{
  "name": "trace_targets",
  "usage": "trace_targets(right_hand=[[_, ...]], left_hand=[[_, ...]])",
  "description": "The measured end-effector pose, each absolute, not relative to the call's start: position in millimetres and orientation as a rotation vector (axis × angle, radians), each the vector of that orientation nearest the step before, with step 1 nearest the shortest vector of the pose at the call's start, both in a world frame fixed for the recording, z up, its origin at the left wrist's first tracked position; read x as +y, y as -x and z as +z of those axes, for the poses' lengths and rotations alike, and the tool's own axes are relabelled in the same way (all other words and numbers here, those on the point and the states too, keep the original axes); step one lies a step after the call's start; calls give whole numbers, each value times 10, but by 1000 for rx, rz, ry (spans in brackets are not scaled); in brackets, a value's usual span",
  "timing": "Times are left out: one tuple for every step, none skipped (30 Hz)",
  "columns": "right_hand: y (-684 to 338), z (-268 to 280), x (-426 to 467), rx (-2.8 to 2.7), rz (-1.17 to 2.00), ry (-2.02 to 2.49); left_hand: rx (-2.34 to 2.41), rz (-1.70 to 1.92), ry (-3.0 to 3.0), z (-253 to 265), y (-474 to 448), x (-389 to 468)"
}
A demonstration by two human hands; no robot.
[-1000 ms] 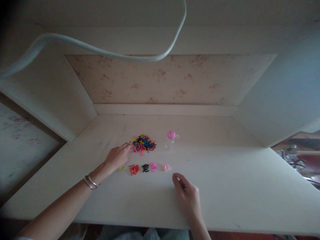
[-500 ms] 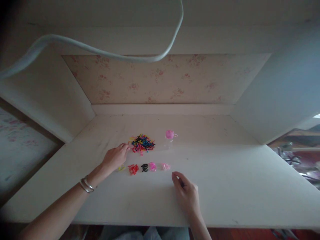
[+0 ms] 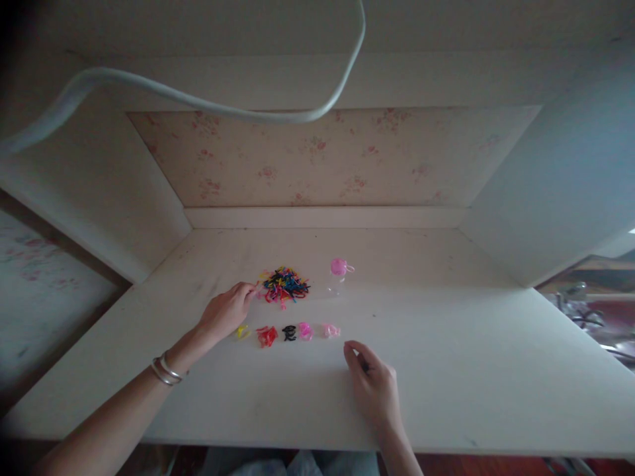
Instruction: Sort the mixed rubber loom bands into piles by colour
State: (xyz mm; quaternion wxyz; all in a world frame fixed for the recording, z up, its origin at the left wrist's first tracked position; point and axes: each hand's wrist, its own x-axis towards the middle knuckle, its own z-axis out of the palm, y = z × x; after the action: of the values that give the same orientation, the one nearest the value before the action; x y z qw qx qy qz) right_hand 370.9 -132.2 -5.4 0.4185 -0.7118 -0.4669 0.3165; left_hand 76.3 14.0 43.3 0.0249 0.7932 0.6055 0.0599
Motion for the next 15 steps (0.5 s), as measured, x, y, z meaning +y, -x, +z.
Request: trace_targets(right_hand=[[-3711,-56,-1323,-1170,793,1795],[-3714,-56,-1325,-1171,794,1802],[-3716,-56,-1328,-1172,794,1807],[-3718,-55,-1330,-1173,791,1811],[-3719,-53,-1332,-1176,791,1813],[-3719,-51,-1333,-1178,790,1813],[-3718,-48,-1333,-1181,789,1811],[-3717,-46,-1332,-1183,785,1811],[-3716,-43,-1331,-1185,782,1813],[-3714,-41,-1329,-1188,780,1815],[-3713,-38,-1328,-1190,780,1815],[-3712,-36,-1327,-1191,782,1815],[-3712,-33,-1326,-1191,785,1815],[-3711,-29,-1326,-1191,788,1816],[-3711,-25,-1326,-1188,789,1821]], left_hand=[[1864,203,-2444,431,-755,133],[1856,220,-2433,427,-747,127],[1849,238,-2418,420,-740,123],[1842,255,-2401,411,-733,124],[1833,272,-2382,401,-726,129],[1824,286,-2362,390,-719,138],[1812,299,-2341,379,-713,151],[1797,310,-2320,369,-708,167],[1779,319,-2300,359,-705,184],[1758,328,-2282,351,-702,201],[1735,337,-2265,343,-701,217],[1713,346,-2250,337,-700,231],[1695,356,-2237,332,-701,243],[1682,366,-2225,327,-701,252],[1673,376,-2214,324,-703,257]])
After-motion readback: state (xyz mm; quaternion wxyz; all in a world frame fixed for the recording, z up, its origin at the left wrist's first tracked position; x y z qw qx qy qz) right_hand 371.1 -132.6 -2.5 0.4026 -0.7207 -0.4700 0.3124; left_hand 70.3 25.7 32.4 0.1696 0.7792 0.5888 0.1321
